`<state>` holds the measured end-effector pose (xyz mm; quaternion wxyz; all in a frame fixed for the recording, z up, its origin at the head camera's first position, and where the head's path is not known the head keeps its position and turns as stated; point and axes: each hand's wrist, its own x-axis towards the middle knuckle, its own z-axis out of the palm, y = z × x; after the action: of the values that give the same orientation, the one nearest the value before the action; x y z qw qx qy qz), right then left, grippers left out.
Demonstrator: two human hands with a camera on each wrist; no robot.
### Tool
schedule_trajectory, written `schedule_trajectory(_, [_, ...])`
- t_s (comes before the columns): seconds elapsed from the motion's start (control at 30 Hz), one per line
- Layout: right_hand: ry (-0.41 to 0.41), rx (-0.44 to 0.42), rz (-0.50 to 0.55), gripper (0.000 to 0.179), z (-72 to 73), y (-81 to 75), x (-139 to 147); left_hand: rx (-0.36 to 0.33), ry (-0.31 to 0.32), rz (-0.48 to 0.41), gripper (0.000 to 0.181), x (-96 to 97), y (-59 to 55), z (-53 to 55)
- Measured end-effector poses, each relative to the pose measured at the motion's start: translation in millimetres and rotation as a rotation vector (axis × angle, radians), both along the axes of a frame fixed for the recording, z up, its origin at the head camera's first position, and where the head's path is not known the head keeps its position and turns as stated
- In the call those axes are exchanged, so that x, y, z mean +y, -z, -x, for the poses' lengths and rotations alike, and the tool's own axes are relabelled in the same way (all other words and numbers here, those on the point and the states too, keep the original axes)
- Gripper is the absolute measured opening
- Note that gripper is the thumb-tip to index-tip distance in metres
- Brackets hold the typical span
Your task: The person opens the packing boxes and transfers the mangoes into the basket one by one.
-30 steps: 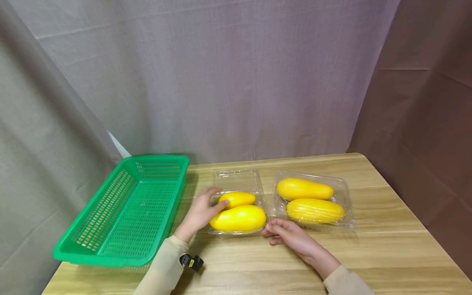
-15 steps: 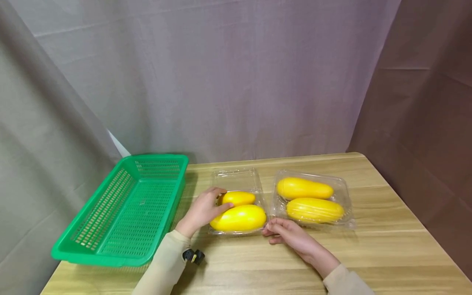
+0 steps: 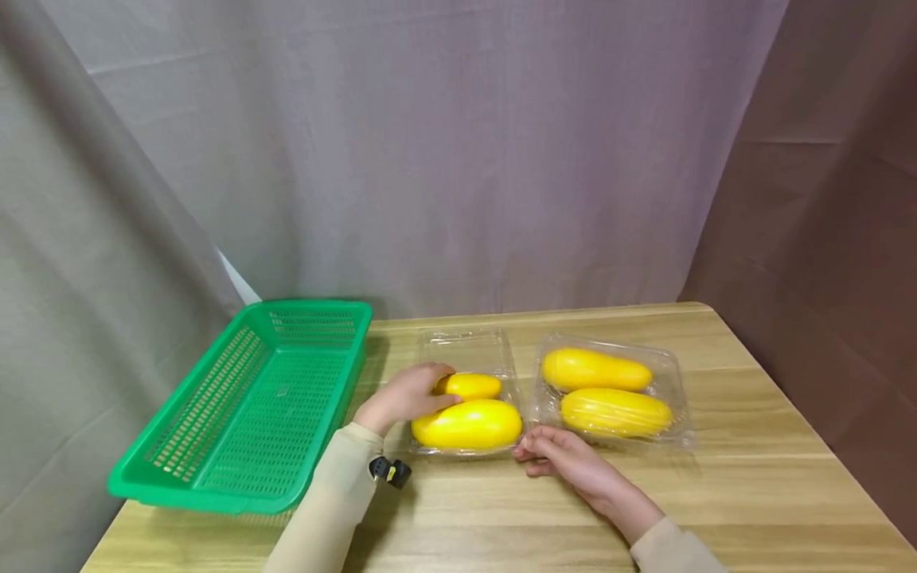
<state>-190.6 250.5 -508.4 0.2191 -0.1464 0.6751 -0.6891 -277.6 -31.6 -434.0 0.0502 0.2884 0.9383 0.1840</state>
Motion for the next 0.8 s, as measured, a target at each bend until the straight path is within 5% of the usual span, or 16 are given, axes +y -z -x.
schedule_trajectory(0.4, [-0.006,0.008,0.006,0.022,-1.9,2.2,-1.0,0.101,0.023,-0.005,0.05,-3.0,9.2,-4.9])
schedule_trajectory(0.8, [0.004,0.008,-0.001,0.022,-1.9,0.6,-0.7,0.11,0.005,0.038,0.053,0.2,5.2,-9.1])
